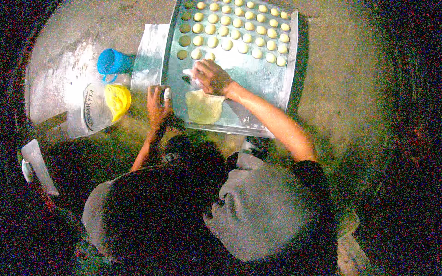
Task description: The person prepares dough on a large metal tray on the floor. They sprinkle flour, pour oil from a plastic pouch, and knead a piece of dough by hand.
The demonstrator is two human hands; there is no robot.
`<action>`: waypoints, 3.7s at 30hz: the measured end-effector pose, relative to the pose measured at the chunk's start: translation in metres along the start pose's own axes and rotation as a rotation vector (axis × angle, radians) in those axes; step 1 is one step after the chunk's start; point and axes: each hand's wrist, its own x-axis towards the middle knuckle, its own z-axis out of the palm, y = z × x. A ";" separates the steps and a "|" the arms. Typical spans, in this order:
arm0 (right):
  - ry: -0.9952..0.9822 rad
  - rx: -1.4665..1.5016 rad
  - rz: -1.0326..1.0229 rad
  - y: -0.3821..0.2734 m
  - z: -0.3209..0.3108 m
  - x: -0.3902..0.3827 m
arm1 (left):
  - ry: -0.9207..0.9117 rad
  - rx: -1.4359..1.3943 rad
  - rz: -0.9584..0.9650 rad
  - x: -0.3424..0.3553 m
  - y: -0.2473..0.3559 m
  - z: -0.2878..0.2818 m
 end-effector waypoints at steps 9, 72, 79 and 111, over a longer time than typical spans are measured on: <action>-0.138 -0.181 -0.194 -0.002 0.004 0.019 | -0.003 0.034 0.098 -0.003 -0.013 0.001; 0.015 -0.173 0.099 -0.088 0.062 0.023 | 0.233 -0.051 -0.048 -0.004 0.001 0.000; -0.076 -0.202 -0.161 -0.085 0.055 0.000 | 0.277 -0.088 -0.032 -0.005 -0.005 0.008; 0.112 0.181 0.198 -0.093 0.028 -0.013 | 0.281 -0.143 -0.112 -0.010 -0.002 0.006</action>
